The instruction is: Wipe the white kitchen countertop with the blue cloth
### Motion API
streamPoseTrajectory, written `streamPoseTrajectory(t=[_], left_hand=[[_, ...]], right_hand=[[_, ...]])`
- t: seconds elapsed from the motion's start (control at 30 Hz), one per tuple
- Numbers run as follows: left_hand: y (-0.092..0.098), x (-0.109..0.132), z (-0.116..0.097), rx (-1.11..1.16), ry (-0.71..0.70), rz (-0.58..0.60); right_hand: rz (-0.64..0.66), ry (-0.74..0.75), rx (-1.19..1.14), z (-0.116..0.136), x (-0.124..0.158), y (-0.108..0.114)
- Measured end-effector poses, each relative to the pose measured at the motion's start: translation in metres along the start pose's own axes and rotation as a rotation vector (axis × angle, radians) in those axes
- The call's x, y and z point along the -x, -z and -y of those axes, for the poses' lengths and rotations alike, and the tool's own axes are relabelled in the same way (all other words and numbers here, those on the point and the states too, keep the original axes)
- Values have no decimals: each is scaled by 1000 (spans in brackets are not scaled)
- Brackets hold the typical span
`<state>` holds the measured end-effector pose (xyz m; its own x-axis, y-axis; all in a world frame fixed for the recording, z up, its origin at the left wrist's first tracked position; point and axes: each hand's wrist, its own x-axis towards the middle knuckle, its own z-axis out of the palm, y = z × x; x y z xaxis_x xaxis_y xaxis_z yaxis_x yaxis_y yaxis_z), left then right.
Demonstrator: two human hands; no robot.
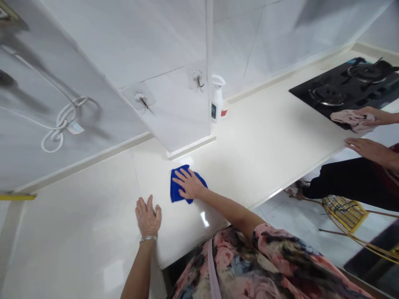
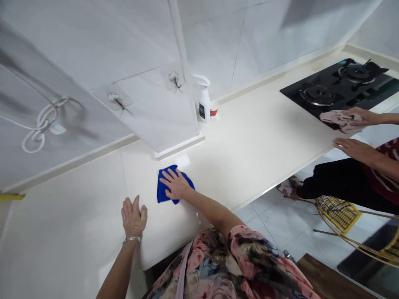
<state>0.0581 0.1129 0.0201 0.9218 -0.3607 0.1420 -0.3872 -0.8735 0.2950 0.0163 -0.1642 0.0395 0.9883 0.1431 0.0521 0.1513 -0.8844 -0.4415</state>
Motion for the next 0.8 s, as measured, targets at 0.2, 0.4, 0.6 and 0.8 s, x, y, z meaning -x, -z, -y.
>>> streamPoseTrajectory(t=[0.2,0.4,0.6,0.8], left_hand=[[1,1,-8,14,15,-9],[-3,4,-12,53,47,31],[15,7,18,81,-18,150],[31,16,70,31,312,-3]], right_hand=[[13,88,-14,-16,117,8],[-129,-255,156,-105,212,49],[-239,-537,369,-149,238,62],[-149,-426,413,-85,222,35]])
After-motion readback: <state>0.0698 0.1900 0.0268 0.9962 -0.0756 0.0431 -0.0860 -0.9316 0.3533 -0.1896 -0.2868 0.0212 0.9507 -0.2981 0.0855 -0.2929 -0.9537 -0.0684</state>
